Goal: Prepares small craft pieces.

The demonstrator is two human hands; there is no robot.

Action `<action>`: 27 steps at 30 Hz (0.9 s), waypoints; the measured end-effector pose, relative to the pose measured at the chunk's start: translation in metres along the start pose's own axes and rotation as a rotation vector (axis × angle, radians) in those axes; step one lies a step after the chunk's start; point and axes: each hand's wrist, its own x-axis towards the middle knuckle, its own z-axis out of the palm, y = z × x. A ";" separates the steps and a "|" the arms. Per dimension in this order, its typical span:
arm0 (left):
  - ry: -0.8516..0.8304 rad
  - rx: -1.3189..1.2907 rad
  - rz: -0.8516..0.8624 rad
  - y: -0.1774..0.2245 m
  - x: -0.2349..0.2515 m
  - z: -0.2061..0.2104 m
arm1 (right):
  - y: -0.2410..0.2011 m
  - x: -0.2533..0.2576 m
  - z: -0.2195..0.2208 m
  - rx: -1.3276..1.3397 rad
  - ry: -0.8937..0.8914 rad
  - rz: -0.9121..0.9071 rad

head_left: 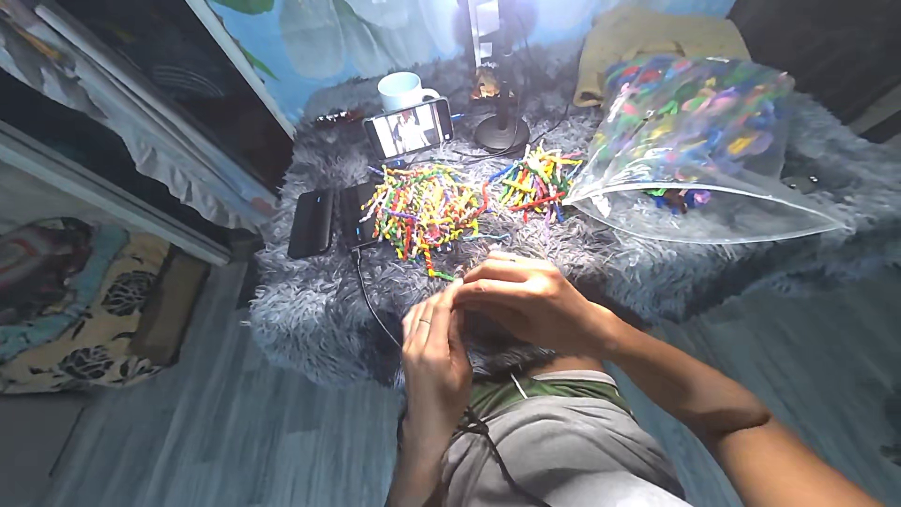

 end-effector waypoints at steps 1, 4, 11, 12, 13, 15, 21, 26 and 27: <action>-0.003 -0.058 -0.004 0.002 -0.001 -0.002 | -0.003 0.000 -0.002 0.042 0.028 0.023; 0.026 -0.143 0.009 0.006 -0.003 -0.005 | -0.011 -0.002 -0.003 0.158 0.118 0.162; 0.078 -0.069 0.031 0.010 -0.001 -0.007 | -0.022 -0.010 0.018 0.106 0.287 0.151; 0.074 -0.072 0.027 0.010 -0.001 -0.007 | -0.023 -0.012 0.021 0.035 0.307 0.110; 0.072 -0.073 0.025 0.010 -0.002 -0.007 | -0.024 -0.015 0.025 -0.043 0.324 0.067; 0.070 -0.067 0.017 0.011 -0.003 -0.007 | -0.024 -0.020 0.032 -0.185 0.347 -0.009; 0.024 -0.170 -0.046 0.010 -0.005 -0.009 | -0.021 -0.026 0.037 -0.269 0.361 -0.085; -0.072 -0.391 -0.107 0.010 -0.006 -0.012 | -0.025 -0.030 0.038 -0.137 0.388 -0.078; -0.086 -0.429 -0.113 0.010 -0.006 -0.013 | -0.026 -0.030 0.038 -0.106 0.394 -0.070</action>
